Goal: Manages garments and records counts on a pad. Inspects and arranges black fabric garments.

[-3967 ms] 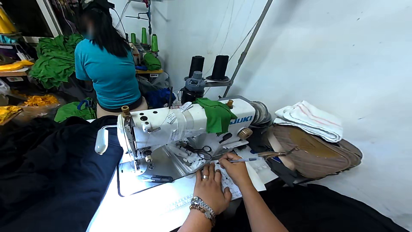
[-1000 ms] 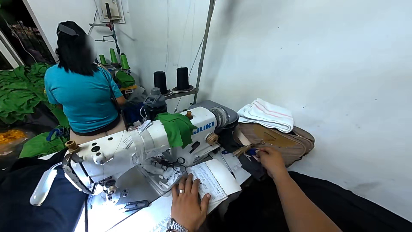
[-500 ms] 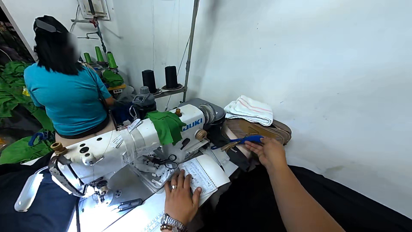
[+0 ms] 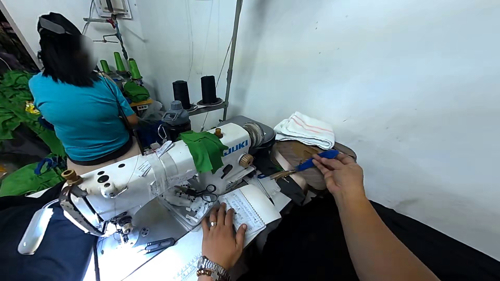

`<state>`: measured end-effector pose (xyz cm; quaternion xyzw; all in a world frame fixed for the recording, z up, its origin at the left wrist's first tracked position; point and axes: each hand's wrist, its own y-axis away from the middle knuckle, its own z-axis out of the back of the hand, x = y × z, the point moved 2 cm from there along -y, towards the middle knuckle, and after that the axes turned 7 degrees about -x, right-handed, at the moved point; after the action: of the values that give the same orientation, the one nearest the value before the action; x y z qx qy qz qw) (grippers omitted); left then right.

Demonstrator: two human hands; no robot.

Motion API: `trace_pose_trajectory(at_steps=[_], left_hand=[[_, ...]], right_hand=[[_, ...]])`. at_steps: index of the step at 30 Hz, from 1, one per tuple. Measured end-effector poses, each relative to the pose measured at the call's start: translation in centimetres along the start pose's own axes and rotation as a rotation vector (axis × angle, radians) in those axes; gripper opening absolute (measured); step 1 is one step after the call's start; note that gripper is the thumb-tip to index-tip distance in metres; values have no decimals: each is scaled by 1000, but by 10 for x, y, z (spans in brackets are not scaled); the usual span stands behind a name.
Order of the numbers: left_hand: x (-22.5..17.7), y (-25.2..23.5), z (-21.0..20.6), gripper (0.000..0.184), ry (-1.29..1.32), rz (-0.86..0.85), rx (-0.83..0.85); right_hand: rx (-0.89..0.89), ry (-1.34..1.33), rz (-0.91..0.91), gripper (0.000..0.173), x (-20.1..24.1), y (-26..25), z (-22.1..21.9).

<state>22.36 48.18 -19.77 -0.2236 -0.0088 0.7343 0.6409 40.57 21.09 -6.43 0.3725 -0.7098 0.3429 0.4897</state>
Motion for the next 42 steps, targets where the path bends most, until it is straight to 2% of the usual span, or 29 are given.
trace_pose_trajectory(at_steps=[6, 8, 10, 12, 15, 19, 24, 27, 30, 33, 38, 42], left_hand=[[-1, -2, 2, 72, -6, 8, 33], [-1, -2, 2, 71, 3, 3, 15], [2, 1, 2, 68, 30, -27, -77], [4, 3, 8, 64, 66, -67, -130], [2, 6, 20, 63, 117, -128, -110], [13, 2, 9, 69, 154, -179, -91], [20, 0, 9, 72, 158, -207, -82], [22, -1, 9, 73, 149, -218, -77], [21, 0, 9, 72, 139, -229, -88], [24, 0, 9, 71, 127, -232, -84], [29, -3, 2, 72, 112, -243, -88], [31, -5, -3, 72, 92, -245, -82]], right_hand=[[-39, 47, 81, 12, 7, 5, 10], [-27, 118, 149, 16, 18, 22, 16], [20, 180, 207, 21, 30, 43, 29], [75, 201, 247, 20, 37, 60, 54], [118, 160, 183, 18, 55, 95, 103], [42, 273, 57, 20, 71, 147, 192], [-182, 576, -15, 20, 89, 220, 321], [-374, 605, -139, 17, 89, 257, 392], [-447, 638, -222, 20, 76, 291, 451], [-595, 607, -178, 20, 70, 313, 479], [-864, 461, 50, 19, 90, 320, 495], [-990, 299, 49, 15, 110, 306, 516]])
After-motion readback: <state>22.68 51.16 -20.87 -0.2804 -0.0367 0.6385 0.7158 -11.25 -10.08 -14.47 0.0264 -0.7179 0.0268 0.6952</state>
